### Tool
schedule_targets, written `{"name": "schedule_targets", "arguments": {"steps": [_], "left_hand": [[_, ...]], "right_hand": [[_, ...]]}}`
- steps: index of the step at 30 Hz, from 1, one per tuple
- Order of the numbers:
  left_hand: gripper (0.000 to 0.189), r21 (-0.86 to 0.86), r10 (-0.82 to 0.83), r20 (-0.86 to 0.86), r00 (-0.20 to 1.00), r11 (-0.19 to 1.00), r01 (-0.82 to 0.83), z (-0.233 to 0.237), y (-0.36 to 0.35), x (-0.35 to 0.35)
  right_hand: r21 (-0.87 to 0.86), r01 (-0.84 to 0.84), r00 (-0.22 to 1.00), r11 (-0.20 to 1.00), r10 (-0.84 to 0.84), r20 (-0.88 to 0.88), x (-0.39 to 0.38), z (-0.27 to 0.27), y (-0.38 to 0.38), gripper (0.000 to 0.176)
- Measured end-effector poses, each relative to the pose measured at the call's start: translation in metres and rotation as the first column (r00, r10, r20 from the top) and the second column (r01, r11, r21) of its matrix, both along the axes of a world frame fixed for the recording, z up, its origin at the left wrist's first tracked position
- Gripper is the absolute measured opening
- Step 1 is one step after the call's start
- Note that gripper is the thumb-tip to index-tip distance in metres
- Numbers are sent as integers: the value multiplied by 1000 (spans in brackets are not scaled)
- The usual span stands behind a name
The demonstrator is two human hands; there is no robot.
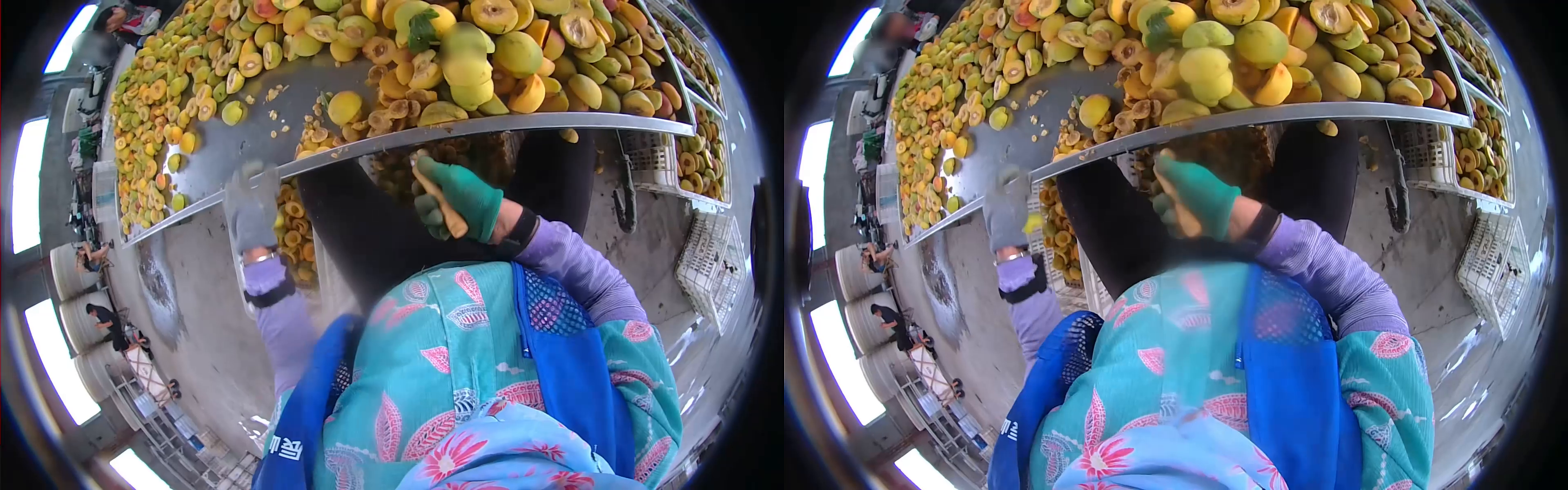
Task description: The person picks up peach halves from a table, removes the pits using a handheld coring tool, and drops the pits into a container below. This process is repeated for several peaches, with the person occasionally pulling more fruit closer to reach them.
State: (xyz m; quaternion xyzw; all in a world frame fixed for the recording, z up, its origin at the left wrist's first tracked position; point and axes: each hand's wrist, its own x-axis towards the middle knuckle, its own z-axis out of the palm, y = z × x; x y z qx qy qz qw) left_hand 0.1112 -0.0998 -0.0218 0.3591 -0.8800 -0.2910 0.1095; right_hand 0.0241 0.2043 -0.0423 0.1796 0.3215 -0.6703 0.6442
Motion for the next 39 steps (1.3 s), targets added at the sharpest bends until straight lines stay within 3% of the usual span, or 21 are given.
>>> {"name": "schedule_targets", "arguments": {"steps": [2, 3, 5, 6, 8, 9, 12, 14, 16, 17, 18, 20, 23, 26, 27, 30, 32, 34, 35, 38, 39], "left_hand": [[25, -217, -345, -68, 936, 921, 323, 21, 26, -45], [26, -352, -566, -104, 818, 790, 502, 26, 50, -73], [28, -262, -630, 473, 616, 567, 781, -4, 56, -135], [30, -89, -665, 329, 671, 685, 723, 4, 57, -140], [35, 307, -620, 65, 782, 758, 576, 25, 49, -146], [43, 525, -536, -314, 784, 590, 614, 21, 41, -137], [45, 836, -121, -521, 845, 129, 533, 36, 67, -103], [42, 435, -422, -549, 721, 592, 678, 30, 86, -91], [44, 101, -598, -458, 657, 700, 707, 29, 105, -88], [47, 103, -577, -513, 635, 693, 714, 26, 111, -90], [46, 312, -423, -599, 680, 659, 685, 25, 113, -90], [42, 667, -77, -635, 769, 447, 596, 21, 115, -91], [41, 645, 43, -703, 710, 459, 611, 11, 123, -94], [41, 447, -22, -755, 655, 713, 540, 3, 128, -92], [39, 244, -192, -771, 607, 791, 561, -3, 124, -96], [38, 182, -431, -593, 680, 751, 635, 14, 120, -97], [36, 320, -295, -660, 691, 721, 614, 11, 121, -102], [35, 530, -31, -705, 708, 640, 556, 4, 131, -105], [31, 539, -17, -679, 734, 667, 514, 4, 132, -105], [43, 166, -599, -419, 682, 688, 706, 8, 115, -113], [41, 294, -635, -330, 698, 634, 715, 13, 110, -114]], "right_hand": [[-40, -46, 983, 998, 38, -181, 2, 17, -2, 37], [-74, -35, 967, 997, 15, -253, 1, 24, -2, 37], [-37, -36, 912, 999, 17, -410, -6, 33, 2, 39], [-23, 92, 826, 996, -89, -557, -6, 26, -2, 40], [-67, 342, 555, 937, -259, -791, -7, 12, -20, 42], [70, 331, 402, 941, -73, -913, -11, 18, -16, 44], [132, 239, 179, 962, 90, -980, -22, 17, -33, 44], [144, 237, 62, 961, 133, -989, -22, 15, -43, 44], [147, 223, 19, 964, 146, -989, -24, 18, -46, 44], [131, 235, -29, 963, 141, -990, -24, 18, -47, 45], [143, 241, -23, 960, 153, -988, -24, 17, -47, 45], [164, 254, -12, 953, 173, -985, -24, 14, -48, 45], [83, 329, 7, 941, 85, -996, -18, 14, -53, 46], [106, 328, 59, 939, 92, -994, -8, 7, -61, 45], [113, 315, 76, 942, 93, -993, -6, 4, -61, 45], [75, 327, 91, 942, 47, -995, -2, -8, -63, 44], [-45, 389, 37, 920, -64, -997, -2, -11, -72, 44], [104, 320, 240, 942, 26, -970, -7, 0, -69, 41], [174, 275, 338, 946, 74, -938, -10, 10, -64, 39], [267, 80, 547, 960, 182, -817, -14, 42, -42, 43], [206, 118, 568, 971, 104, -817, -11, 31, -45, 44]]}}
